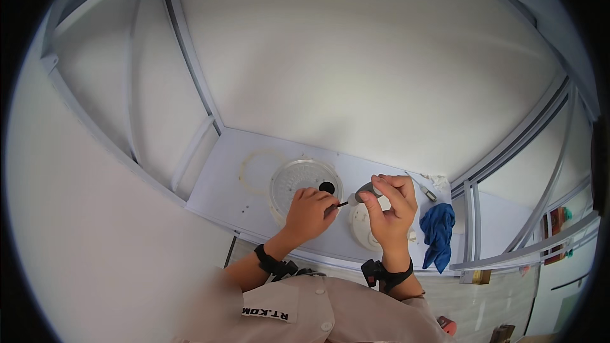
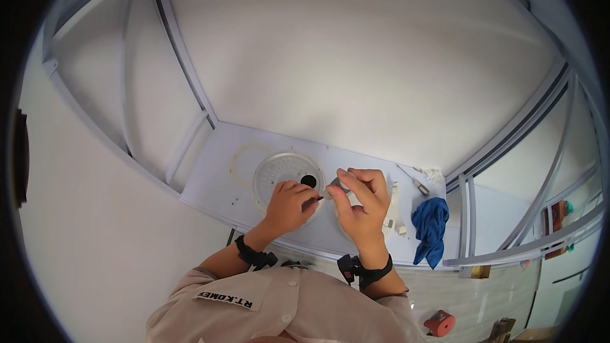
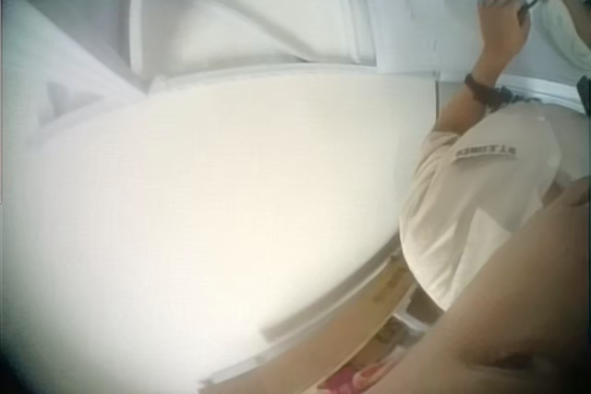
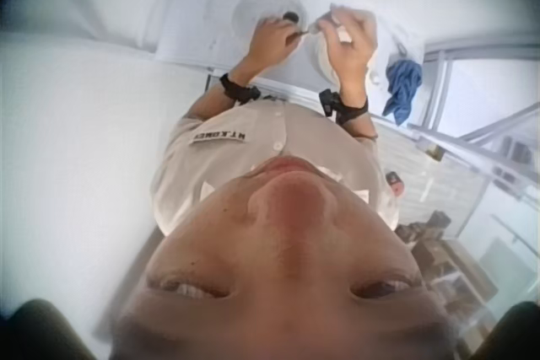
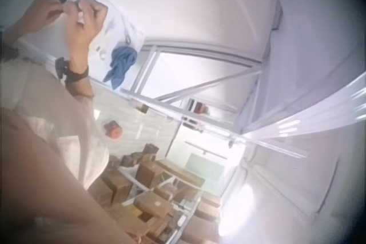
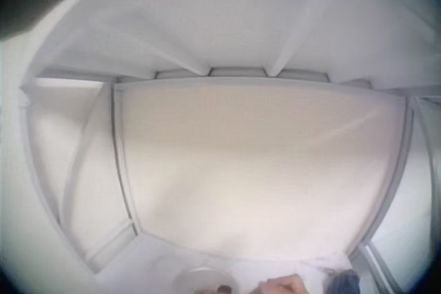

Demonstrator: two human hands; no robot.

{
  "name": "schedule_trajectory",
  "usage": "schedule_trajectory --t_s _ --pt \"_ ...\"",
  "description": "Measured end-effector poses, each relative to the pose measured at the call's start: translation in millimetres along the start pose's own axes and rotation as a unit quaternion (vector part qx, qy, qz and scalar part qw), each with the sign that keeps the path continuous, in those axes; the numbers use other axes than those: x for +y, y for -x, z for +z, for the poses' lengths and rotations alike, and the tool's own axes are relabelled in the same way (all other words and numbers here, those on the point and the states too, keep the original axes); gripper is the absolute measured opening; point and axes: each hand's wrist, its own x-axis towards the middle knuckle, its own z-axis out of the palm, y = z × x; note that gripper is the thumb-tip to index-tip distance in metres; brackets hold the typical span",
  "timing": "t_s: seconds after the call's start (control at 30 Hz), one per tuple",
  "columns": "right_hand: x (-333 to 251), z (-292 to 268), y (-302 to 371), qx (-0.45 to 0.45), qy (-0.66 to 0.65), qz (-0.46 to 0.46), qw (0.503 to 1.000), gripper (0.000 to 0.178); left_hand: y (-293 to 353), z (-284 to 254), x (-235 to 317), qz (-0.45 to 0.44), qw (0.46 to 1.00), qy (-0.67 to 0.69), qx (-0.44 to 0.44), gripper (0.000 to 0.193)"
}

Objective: The person uses a screwdriver to tighten screws on a circular white plastic light fixture cover. They rotate the cover to access different screw locations and continue fastening them one by one.

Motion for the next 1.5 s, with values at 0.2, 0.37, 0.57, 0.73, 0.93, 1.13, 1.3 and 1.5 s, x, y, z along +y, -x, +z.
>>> schedule_trajectory --t_s 0.2,0.37,0.57,0.73,0.93,1.13,1.3,1.5 --pt "-11 0 -8 -0.025 -0.026 0.049 0.998 0.037 2 -3 3 -0.012 1.0 0.008 -0.014 0.017" --pt "-17 7 -11 -0.042 -0.023 -0.04 0.998 0.039 2 2 -6 -0.006 0.999 0.034 -0.01 0.019" --pt "-16 1 -3 -0.007 0.072 0.019 0.997 0.044 1 0 -4 0.0 0.999 0.003 -0.034 0.019" --pt "-6 1 4 0.027 -0.012 0.057 0.998 0.043 1 0 -1 0.004 1.0 0.01 -0.025 0.018" --pt "-19 -3 -5 -0.049 -0.034 0.026 0.998 0.042 -1 1 -3 0.004 1.0 0.011 -0.014 0.012" --pt "-17 2 1 -0.006 0.011 0.013 1.0 0.046 0 3 -5 0.01 1.0 0.008 -0.013 0.012" --pt "-16 2 -2 -0.023 -0.057 0.038 0.997 0.046 0 -4 -3 0.012 0.999 0.017 -0.034 0.015" --pt "-32 3 -12 -0.042 -0.028 -0.01 0.999 0.049 -1 -6 -6 0.045 0.998 0.006 -0.039 0.018"
